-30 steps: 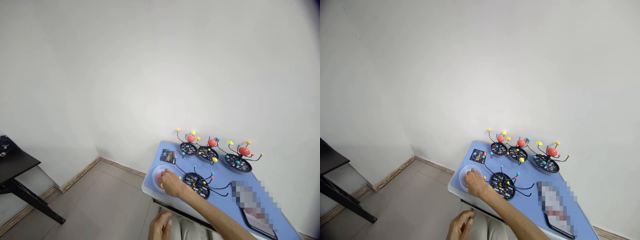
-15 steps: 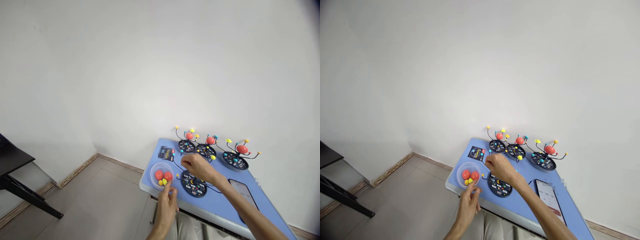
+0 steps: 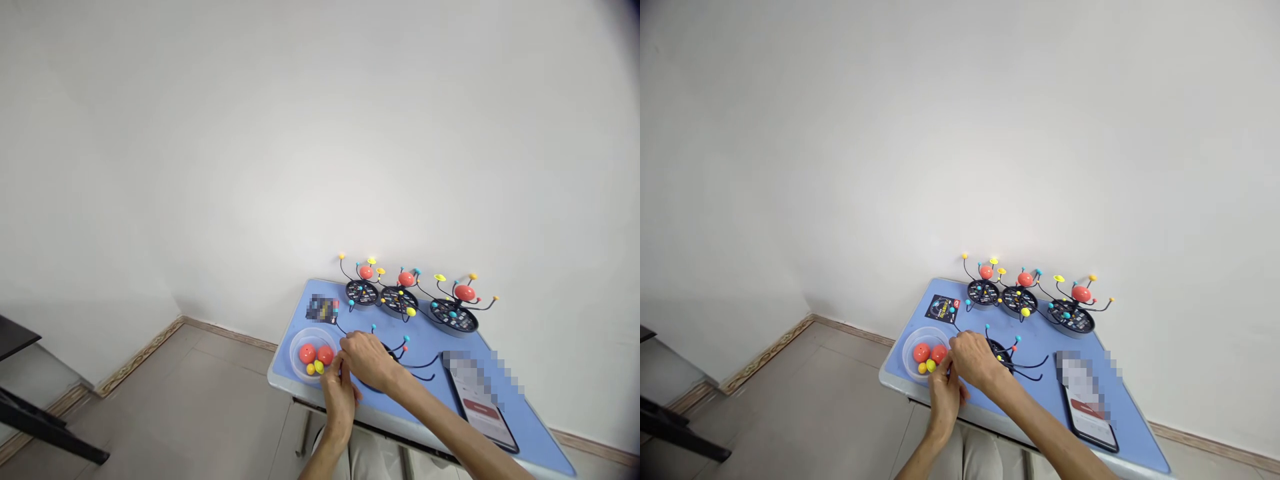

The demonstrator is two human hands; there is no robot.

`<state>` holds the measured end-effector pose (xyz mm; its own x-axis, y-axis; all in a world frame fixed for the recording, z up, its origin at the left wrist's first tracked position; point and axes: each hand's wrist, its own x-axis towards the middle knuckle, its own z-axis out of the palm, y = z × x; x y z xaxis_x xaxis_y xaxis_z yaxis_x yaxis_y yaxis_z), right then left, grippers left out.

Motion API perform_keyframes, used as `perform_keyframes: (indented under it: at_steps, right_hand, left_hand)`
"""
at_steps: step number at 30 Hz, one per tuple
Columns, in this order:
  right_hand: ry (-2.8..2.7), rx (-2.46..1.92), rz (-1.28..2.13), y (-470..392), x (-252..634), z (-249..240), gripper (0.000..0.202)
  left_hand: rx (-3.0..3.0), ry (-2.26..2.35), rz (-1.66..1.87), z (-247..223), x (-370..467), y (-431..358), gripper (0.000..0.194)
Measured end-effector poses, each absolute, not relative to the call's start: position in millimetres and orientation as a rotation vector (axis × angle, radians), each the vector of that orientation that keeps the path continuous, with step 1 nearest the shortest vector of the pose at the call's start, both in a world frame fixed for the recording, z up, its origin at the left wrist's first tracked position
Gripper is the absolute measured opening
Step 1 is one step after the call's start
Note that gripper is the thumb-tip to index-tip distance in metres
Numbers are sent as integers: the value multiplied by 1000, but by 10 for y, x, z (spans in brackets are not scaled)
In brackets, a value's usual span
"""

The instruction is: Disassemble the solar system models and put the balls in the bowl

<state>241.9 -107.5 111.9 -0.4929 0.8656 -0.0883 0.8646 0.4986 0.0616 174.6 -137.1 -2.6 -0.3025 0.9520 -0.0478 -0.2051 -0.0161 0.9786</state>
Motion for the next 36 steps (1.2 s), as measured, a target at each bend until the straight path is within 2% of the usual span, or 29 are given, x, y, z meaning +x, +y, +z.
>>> perform_keyframes:
  at_steps: [16, 28, 36]
  right_hand:
    - [2643, 1454, -73, -1116, 2449, 1120, 29]
    - [2588, 1539, -45, -1186, 2498, 1213, 29]
    - [2647, 1415, -142, -1165, 2509, 1193, 26]
  left_hand:
    - [898, 1160, 1576, 13, 1772, -1402, 41]
    - [880, 1183, 1527, 17, 1759, -1417, 38]
    - [917, 1181, 1514, 38, 1769, -1434, 42]
